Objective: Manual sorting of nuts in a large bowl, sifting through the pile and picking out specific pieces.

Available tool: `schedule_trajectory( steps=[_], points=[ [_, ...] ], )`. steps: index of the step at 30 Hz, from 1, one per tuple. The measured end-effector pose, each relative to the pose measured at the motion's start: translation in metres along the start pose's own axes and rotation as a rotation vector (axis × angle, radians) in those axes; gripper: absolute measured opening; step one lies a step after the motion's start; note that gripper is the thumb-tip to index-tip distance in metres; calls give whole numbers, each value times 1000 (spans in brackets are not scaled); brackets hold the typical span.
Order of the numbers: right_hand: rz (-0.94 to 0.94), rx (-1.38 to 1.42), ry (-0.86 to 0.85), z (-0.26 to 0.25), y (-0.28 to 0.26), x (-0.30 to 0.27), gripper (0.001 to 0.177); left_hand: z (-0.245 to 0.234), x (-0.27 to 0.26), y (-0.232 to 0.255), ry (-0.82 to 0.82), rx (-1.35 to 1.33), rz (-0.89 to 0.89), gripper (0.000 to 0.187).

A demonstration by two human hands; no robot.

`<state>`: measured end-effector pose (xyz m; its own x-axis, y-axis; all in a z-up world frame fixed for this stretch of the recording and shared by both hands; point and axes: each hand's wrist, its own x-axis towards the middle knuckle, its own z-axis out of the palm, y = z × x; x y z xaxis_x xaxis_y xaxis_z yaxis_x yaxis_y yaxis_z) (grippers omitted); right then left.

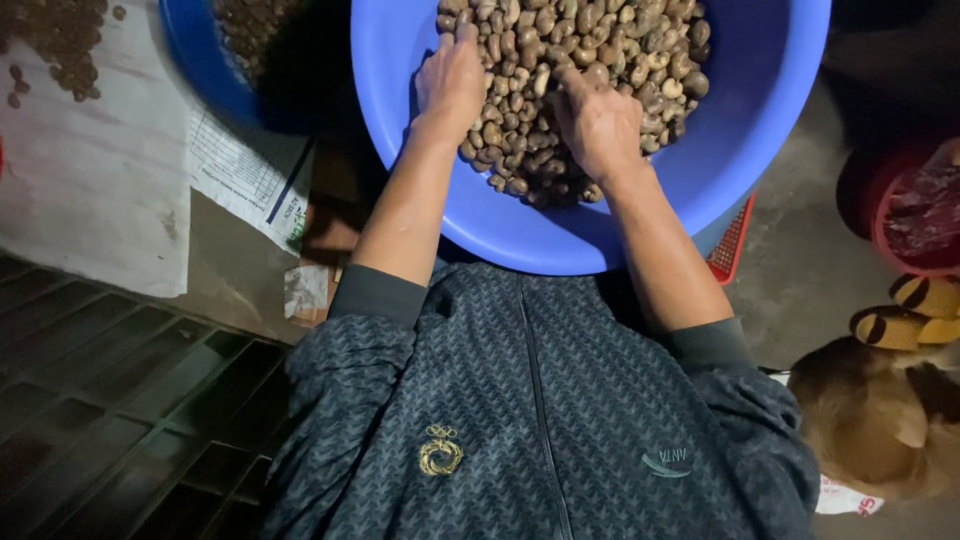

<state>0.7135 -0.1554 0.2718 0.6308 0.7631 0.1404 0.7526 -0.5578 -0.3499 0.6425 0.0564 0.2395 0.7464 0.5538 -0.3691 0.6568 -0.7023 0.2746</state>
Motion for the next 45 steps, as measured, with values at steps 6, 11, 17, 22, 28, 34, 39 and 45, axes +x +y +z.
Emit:
schedule_trajectory(
  steps=[6,11,17,22,28,34,39,45],
  points=[
    [-8,57,-12,2,3,-2,19,0,1,-9,51,-228,51,34],
    [360,621,-232,-27,-5,12,4,-49,-14,10,-103,-1021,-152,32],
    [661,1548,-120,-43,12,20,13,-76,-25,-1,-211,-1679,166,26],
    [652,1825,-149,-51,14,20,24,-89,-27,1,-309,-1764,286,28],
    [567,1323,-209,-48,-1,18,23,-80,-23,-2,-289,-1804,227,28],
    [143,323,-531,-28,-16,7,43,-97,-36,21,-147,-1258,-193,15],
    [-32,-35,-748,-11,-18,-8,53,-22,-9,-10,49,-708,136,13],
    [-75,109,-786,-31,-26,-19,45,-30,-27,0,-37,-340,213,6]
  ],
)
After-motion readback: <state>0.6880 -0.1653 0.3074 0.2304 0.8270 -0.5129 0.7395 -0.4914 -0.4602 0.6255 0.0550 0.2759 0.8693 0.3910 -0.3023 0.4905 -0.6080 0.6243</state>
